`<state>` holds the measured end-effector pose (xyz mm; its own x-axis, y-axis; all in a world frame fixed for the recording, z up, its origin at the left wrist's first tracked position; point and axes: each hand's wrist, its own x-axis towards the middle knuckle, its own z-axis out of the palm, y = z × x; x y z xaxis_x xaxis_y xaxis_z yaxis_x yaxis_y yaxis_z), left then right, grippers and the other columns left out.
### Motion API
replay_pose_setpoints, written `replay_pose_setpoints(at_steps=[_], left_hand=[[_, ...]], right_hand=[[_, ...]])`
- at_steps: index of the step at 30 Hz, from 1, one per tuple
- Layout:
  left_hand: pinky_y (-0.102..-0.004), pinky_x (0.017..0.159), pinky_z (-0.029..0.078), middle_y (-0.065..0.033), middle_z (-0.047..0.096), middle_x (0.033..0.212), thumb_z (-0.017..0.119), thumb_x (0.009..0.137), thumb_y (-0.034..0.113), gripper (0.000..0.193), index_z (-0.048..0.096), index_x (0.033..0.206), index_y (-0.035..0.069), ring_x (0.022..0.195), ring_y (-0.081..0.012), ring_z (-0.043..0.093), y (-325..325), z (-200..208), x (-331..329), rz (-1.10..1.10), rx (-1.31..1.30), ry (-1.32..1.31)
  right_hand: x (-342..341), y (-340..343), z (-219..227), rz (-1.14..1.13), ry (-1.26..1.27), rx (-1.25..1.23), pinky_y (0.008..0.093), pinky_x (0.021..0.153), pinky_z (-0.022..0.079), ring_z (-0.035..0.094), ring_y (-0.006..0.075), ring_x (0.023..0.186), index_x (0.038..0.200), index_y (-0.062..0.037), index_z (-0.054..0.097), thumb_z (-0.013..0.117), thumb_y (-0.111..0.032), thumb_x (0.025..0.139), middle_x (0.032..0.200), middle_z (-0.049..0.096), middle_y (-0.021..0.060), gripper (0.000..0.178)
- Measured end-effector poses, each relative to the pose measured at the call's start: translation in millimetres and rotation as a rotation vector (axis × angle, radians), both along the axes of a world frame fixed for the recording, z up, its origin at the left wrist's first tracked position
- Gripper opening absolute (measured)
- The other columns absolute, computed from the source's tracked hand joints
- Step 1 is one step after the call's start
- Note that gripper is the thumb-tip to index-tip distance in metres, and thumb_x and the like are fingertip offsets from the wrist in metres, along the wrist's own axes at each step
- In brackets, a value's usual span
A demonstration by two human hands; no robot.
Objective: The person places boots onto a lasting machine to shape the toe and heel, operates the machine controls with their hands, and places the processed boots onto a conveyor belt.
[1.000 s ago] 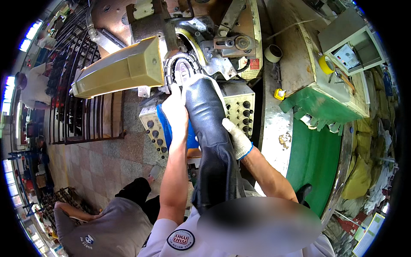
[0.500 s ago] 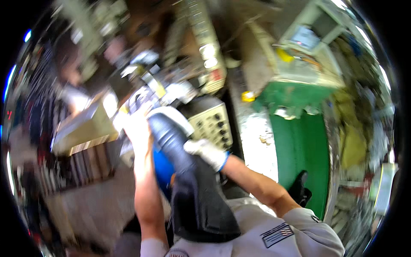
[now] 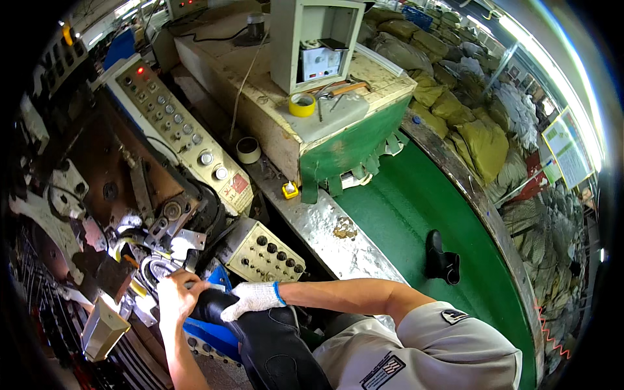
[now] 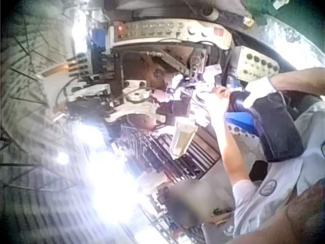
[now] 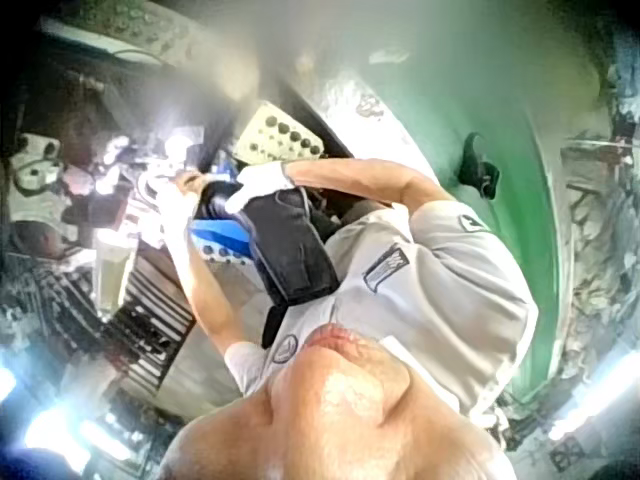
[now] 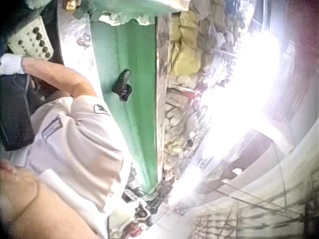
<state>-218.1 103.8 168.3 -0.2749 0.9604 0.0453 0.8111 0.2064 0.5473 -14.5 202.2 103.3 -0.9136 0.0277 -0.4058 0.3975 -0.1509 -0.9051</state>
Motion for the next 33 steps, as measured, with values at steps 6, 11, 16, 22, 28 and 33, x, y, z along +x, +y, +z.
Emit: replay_pose_setpoints(at_steps=[6,11,16,22,28,33], left_hand=[[-0.0397,0.063,0.053,-0.0145,0.069,0.071,0.082,0.072,0.019,0.019,0.074,0.072,0.002,0.063,-0.0323,0.068,9.7,3.5,6.5,-0.129,-0.104,0.139],[-0.0403,0.056,0.049,-0.0168,0.063,0.061,0.080,0.072,0.015,0.018,0.071,0.069,0.000,0.054,-0.0317,0.063,15.5,-1.8,20.9,-0.048,-0.119,0.127],[-0.0417,0.052,0.042,-0.0192,0.054,0.054,0.076,0.077,0.013,0.024,0.063,0.067,-0.004,0.046,-0.0274,0.048,16.0,-16.4,26.4,0.059,-0.223,-0.041],[-0.0424,0.055,0.043,-0.0123,0.052,0.054,0.074,0.084,0.016,0.027,0.067,0.070,-0.005,0.053,-0.0173,0.050,29.2,-7.9,30.8,0.047,-0.424,-0.119],[-0.0361,0.055,0.045,-0.0072,0.065,0.060,0.072,0.093,0.047,0.049,0.075,0.073,0.003,0.054,-0.0175,0.058,30.3,-48.7,-28.4,0.200,-0.327,-0.278],[-0.0261,0.049,0.039,-0.0030,0.062,0.060,0.052,0.106,0.042,0.049,0.073,0.096,0.000,0.050,-0.0097,0.052,-66.9,-75.8,-73.3,0.565,-0.003,-0.878]], right_hand=[[10.9,4.0,8.7,0.027,0.063,-0.012,0.0344,0.065,0.053,0.066,0.0166,0.073,0.095,0.0051,0.073,0.082,-0.057,0.081,0.082,0.071,0.0082,0.064],[22.4,12.8,13.9,0.075,0.022,0.113,0.0368,0.067,0.054,0.069,0.0210,0.075,0.097,0.0071,0.073,0.082,-0.059,0.078,0.084,0.073,0.0125,0.070],[41.2,18.2,8.8,0.076,0.093,-0.013,0.0376,0.073,0.056,0.071,0.0232,0.084,0.110,0.0051,0.071,0.081,-0.058,0.079,0.094,0.075,0.0144,0.071],[42.7,25.2,-12.6,0.120,0.131,0.092,0.0365,0.077,0.055,0.070,0.0218,0.086,0.112,0.0042,0.072,0.082,-0.057,0.078,0.096,0.075,0.0148,0.071],[27.1,18.7,-16.3,0.076,0.118,-0.207,0.0319,0.083,0.054,0.064,0.0136,0.092,0.121,0.0036,0.069,0.086,-0.043,0.080,0.105,0.071,0.0071,0.064],[29.7,11.0,-73.1,-0.192,0.140,-0.482,0.0338,0.092,0.055,0.068,0.0205,0.101,0.133,0.0082,0.058,0.077,-0.035,0.089,0.118,0.070,0.0138,0.065]])
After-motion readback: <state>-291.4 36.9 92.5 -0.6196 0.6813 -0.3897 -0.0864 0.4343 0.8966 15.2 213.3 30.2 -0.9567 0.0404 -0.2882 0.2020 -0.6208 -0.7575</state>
